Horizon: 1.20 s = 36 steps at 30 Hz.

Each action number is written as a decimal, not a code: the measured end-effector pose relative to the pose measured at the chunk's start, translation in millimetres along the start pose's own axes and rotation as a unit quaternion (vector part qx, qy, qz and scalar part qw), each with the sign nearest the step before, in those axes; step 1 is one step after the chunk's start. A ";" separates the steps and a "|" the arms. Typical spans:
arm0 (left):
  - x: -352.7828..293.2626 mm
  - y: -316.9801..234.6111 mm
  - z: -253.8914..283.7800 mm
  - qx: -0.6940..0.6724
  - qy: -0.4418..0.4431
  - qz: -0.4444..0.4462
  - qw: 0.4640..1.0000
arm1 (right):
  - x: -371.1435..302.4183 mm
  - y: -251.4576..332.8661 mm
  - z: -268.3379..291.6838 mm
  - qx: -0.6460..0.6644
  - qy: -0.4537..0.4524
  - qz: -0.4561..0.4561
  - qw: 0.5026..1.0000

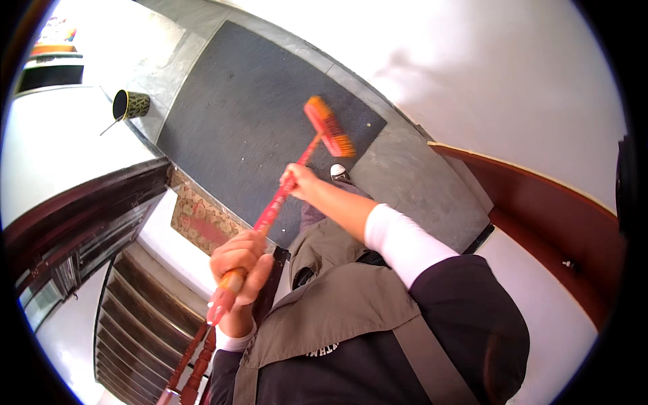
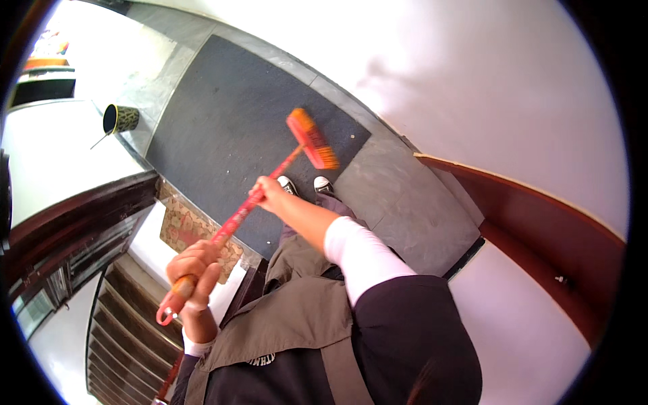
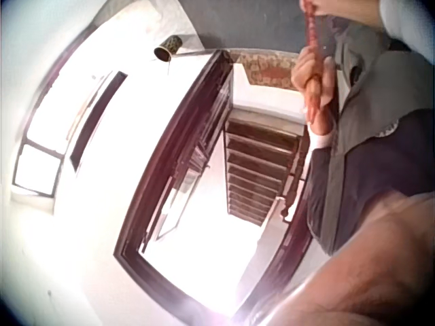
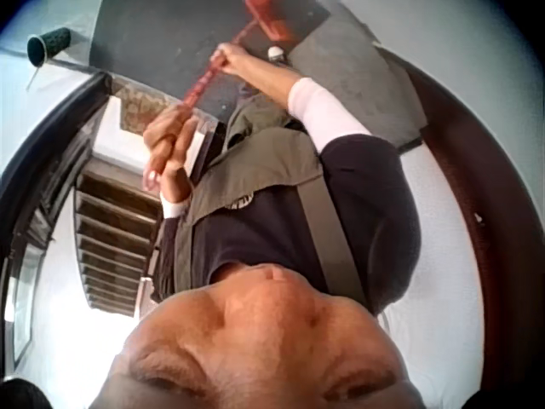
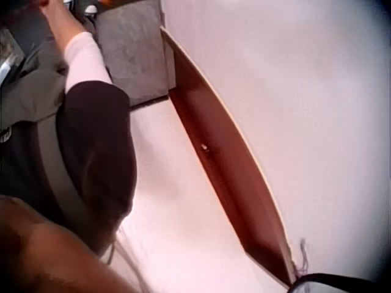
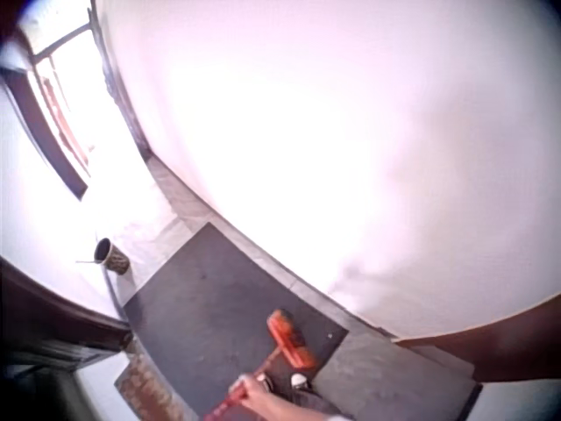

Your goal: The person pours water from a red bucket into a pond, then walks indoors to sweep a mat with a broom. They lift and shake the mat outdoors, sweep it again, and finally pick up a mop to walk back inside.

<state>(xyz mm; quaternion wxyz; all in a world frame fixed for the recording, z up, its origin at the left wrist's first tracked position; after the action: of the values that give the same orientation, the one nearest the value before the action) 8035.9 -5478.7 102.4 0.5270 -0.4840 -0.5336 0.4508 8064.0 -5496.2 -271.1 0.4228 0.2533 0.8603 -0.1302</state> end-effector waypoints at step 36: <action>-254.3 308.1 84.8 -0.489 -0.767 0.203 0.362 | -309.4 -40.6 -340.9 -0.524 0.508 0.328 0.600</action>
<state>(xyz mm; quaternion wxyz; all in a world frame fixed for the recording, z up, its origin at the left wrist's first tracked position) 7957.9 -5689.9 -238.3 -0.5471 -0.1952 -0.7197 0.3803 7975.4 -5481.7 182.3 -0.0078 0.2789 0.7157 0.6402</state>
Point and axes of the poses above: each hand's wrist, its own x-axis towards the middle knuckle, its own z-axis out of the back of the hand, y = z × x, the point moved 9 cm from there along x, towards the middle knuckle, and after that the axes turned 7 degrees about -x, right-handed, at the moved point
